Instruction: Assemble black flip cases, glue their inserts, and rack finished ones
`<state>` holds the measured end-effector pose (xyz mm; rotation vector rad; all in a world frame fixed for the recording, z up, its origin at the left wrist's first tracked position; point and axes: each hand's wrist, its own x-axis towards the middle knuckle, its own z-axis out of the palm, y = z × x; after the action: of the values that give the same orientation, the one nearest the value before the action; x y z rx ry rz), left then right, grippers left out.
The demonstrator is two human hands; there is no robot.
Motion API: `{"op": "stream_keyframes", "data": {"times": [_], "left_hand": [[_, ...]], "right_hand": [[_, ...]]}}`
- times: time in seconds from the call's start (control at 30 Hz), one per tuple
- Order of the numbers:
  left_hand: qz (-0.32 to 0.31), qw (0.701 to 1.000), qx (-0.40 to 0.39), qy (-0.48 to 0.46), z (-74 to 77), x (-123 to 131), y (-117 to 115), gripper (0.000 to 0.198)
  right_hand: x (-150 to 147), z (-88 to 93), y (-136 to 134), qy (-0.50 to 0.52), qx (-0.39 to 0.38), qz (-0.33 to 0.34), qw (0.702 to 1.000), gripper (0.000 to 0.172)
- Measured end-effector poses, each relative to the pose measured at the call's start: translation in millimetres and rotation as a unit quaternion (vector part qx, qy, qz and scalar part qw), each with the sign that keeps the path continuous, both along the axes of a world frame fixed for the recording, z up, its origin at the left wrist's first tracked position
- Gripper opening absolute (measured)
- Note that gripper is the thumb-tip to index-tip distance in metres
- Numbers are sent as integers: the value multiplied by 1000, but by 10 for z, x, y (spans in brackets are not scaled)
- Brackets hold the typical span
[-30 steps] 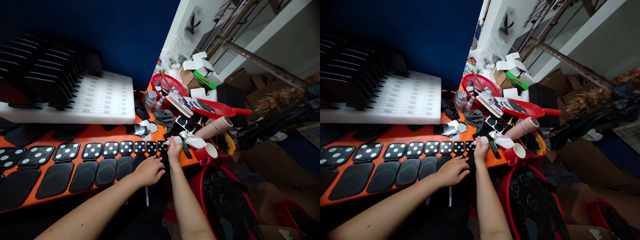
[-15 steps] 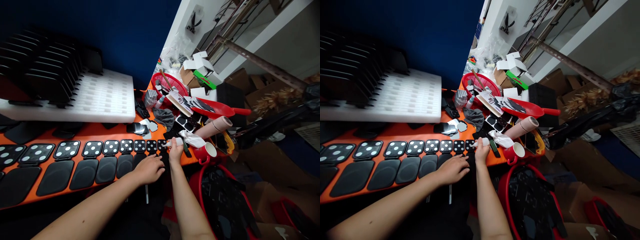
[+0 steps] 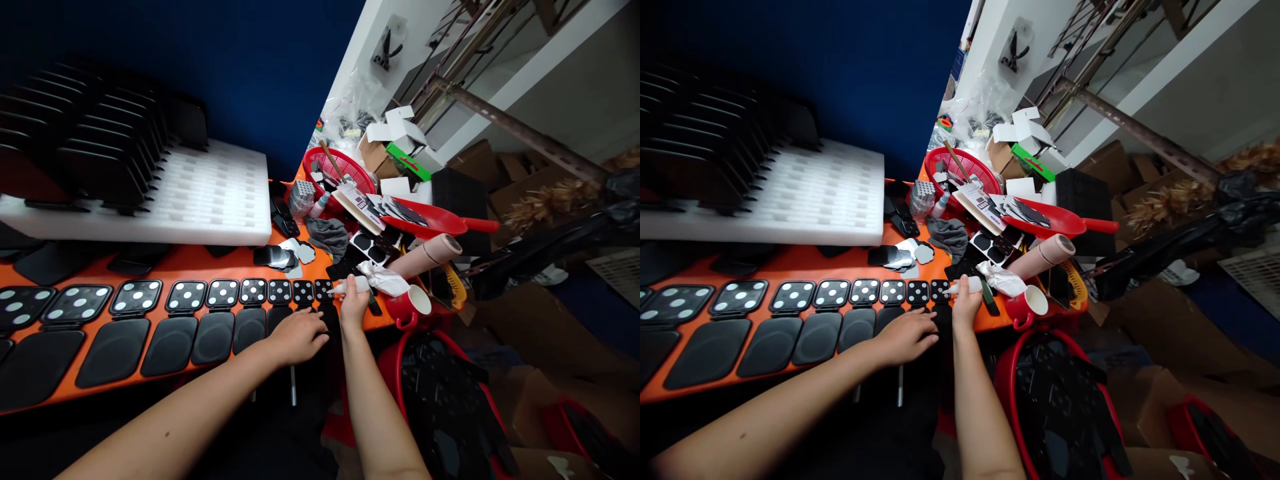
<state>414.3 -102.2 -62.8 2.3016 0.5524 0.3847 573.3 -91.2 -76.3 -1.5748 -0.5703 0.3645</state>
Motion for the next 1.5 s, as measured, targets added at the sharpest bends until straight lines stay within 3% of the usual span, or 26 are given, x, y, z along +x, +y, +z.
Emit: {"op": "stream_keyframes", "data": {"times": [0.23,0.53,0.87,1.13,1.33,1.5], "left_hand": [[34,999,2,4,116,-289,-78,24],[56,998,-7,12,-24,-399,-110,23],[58,998,-1,5,-23,-399,-85,22],[60,998,4,7,-28,-402,-86,20],[60,998,-1,8,40,-409,-76,22],[69,997,0,20,97,-587,-86,22]], "right_hand": [[-317,13,63,24,-17,101,994,37],[-402,-78,80,-96,-57,106,988,34],[-384,-42,210,-53,-32,95,994,39],[-391,-75,322,-88,-71,86,990,39],[-442,28,290,39,-32,92,995,38],[-719,27,236,50,-52,175,982,38]]}}
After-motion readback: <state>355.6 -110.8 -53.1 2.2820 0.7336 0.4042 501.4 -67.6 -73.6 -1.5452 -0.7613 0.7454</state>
